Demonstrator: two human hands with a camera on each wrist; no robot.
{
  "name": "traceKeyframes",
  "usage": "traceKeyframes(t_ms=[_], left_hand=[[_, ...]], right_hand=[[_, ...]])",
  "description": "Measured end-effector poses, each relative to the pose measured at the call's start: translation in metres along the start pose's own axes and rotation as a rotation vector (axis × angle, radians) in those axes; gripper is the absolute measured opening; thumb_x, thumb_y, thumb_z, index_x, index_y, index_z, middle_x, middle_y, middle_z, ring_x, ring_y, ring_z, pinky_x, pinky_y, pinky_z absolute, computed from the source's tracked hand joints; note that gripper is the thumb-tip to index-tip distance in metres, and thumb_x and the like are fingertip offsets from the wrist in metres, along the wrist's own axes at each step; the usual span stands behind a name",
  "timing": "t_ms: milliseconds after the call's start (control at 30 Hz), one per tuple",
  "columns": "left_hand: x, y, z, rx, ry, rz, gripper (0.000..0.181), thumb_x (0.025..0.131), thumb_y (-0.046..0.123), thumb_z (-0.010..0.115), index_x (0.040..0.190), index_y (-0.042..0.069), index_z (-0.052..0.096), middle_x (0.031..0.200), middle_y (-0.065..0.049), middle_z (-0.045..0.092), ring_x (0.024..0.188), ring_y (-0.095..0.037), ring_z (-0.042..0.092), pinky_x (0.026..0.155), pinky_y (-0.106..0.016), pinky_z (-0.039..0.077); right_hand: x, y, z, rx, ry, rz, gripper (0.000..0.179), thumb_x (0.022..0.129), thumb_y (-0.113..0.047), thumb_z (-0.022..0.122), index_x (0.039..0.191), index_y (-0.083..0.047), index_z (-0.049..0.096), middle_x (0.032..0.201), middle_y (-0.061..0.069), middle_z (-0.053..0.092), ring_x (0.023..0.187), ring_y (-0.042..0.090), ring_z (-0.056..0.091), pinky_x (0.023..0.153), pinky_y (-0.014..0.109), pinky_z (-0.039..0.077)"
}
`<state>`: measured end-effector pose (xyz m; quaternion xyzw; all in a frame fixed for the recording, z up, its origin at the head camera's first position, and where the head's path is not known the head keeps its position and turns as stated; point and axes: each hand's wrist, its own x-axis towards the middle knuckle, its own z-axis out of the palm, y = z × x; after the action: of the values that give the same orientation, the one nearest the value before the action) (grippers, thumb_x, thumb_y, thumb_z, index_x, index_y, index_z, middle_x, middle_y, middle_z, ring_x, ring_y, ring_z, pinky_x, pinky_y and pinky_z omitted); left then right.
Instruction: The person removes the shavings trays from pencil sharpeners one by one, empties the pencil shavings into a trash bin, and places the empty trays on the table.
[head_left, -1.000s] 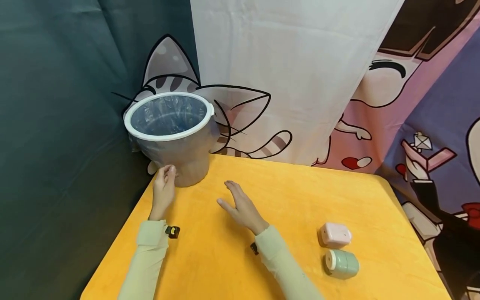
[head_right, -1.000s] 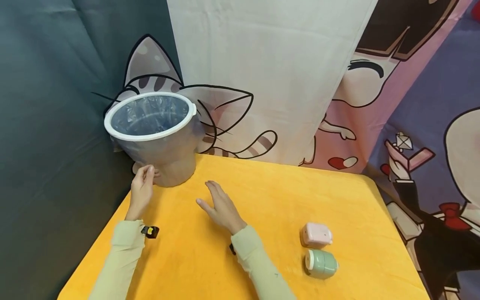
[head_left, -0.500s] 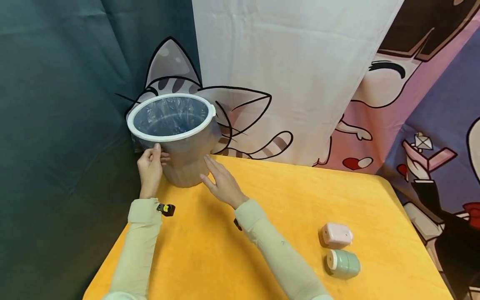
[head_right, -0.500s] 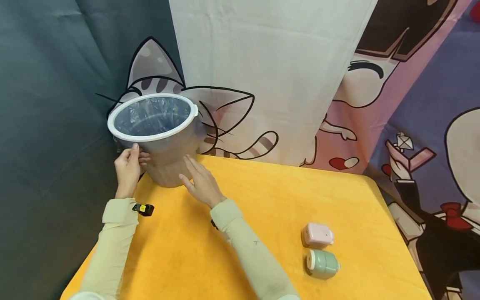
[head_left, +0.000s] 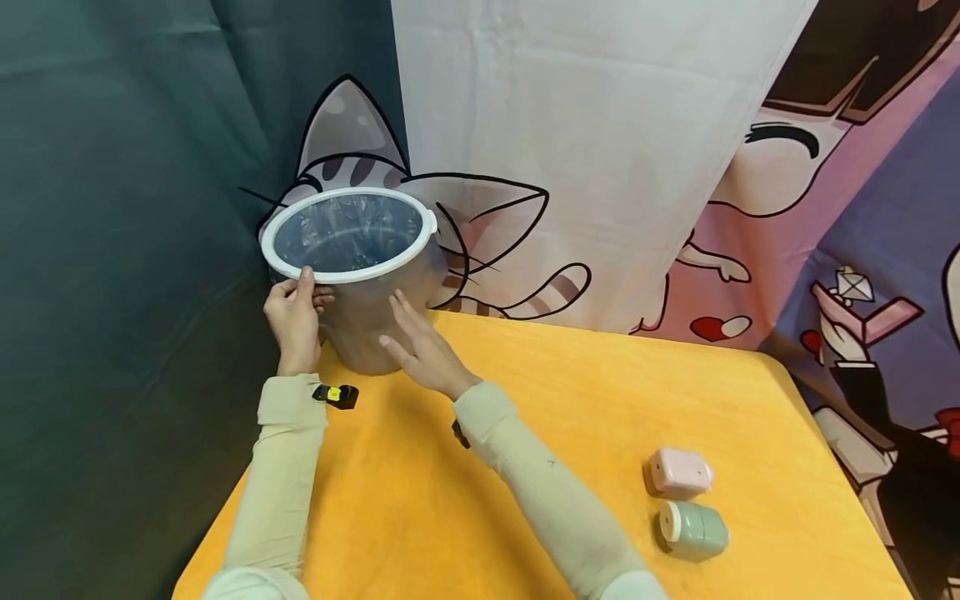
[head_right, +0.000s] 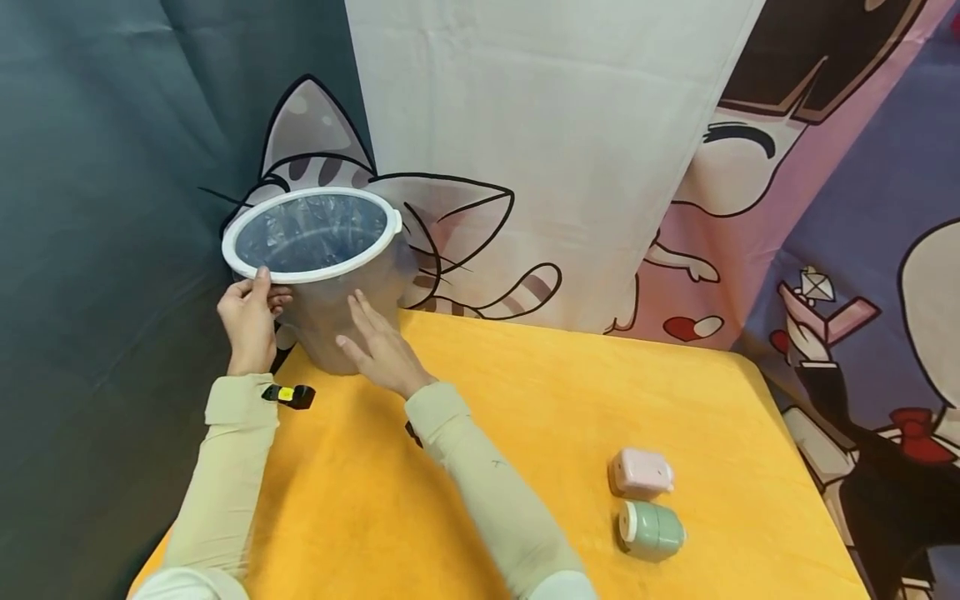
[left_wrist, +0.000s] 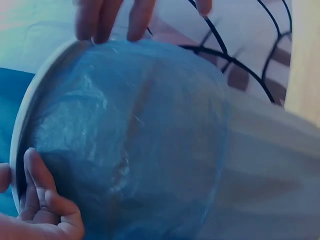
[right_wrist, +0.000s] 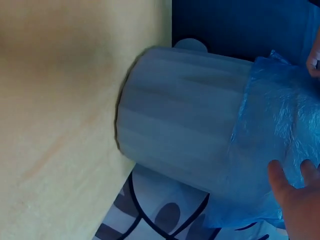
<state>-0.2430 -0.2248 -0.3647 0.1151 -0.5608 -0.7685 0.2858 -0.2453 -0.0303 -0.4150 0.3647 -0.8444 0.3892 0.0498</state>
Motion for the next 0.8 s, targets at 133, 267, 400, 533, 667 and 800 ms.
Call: traceKeyframes(t_ms=[133,267,400,533,667,800], left_hand=[[0.005,-0.001,0.000,-0.251,-0.041,-0.068,0.023,0.087,0.017,0.063,0.095,0.000,0.049,0.077,-0.011,0.060,0.062,-0.018,0.058,0.059,-0.025,0.050],[0.005,-0.002,0.001,-0.436,-0.091,-0.117,0.019,0.087,0.009,0.062,0.090,-0.002,0.048,0.077,-0.013,0.053,0.062,-0.021,0.053,0.060,-0.027,0.052],[0.001,-0.005,0.001,-0.491,-0.103,-0.113,0.019,0.086,0.008,0.062,0.085,-0.002,0.046,0.076,-0.014,0.049,0.059,-0.021,0.049,0.057,-0.027,0.050],[-0.004,-0.009,0.001,-0.529,-0.130,-0.111,0.022,0.085,0.009,0.064,0.085,-0.001,0.045,0.077,-0.014,0.048,0.060,-0.020,0.048,0.057,-0.027,0.050],[-0.012,-0.008,0.001,-0.560,-0.148,-0.114,0.021,0.085,0.008,0.064,0.085,-0.001,0.045,0.078,-0.014,0.049,0.060,-0.020,0.048,0.059,-0.027,0.051],[-0.020,-0.003,0.004,-0.572,-0.164,-0.124,0.020,0.085,0.009,0.063,0.085,-0.001,0.046,0.079,-0.013,0.047,0.062,-0.020,0.048,0.061,-0.028,0.051]], right_hand=[[0.003,-0.005,0.002,0.061,0.000,0.024,0.066,0.096,-0.050,0.034,0.148,-0.023,0.005,0.153,-0.011,-0.004,0.139,0.007,0.005,0.115,0.037,0.016],[0.003,-0.008,0.004,0.256,0.066,0.113,0.060,0.095,-0.047,0.040,0.146,-0.019,0.024,0.149,-0.003,0.028,0.130,0.011,0.035,0.106,0.034,0.036],[0.008,-0.011,0.004,0.749,0.215,0.199,0.046,0.096,-0.032,0.047,0.132,-0.003,0.045,0.121,0.015,0.056,0.104,0.023,0.059,0.093,0.038,0.049],[0.016,-0.013,-0.001,1.278,0.332,0.281,0.035,0.095,-0.021,0.052,0.118,0.006,0.050,0.109,0.020,0.060,0.100,0.027,0.061,0.094,0.042,0.047],[0.025,-0.017,-0.007,1.513,0.345,0.338,0.020,0.094,-0.018,0.054,0.104,-0.002,0.057,0.107,0.013,0.061,0.103,0.024,0.060,0.095,0.034,0.047],[0.031,-0.020,-0.012,1.595,0.359,0.342,0.012,0.094,-0.019,0.053,0.091,-0.008,0.056,0.103,0.011,0.060,0.100,0.023,0.060,0.095,0.032,0.047]])
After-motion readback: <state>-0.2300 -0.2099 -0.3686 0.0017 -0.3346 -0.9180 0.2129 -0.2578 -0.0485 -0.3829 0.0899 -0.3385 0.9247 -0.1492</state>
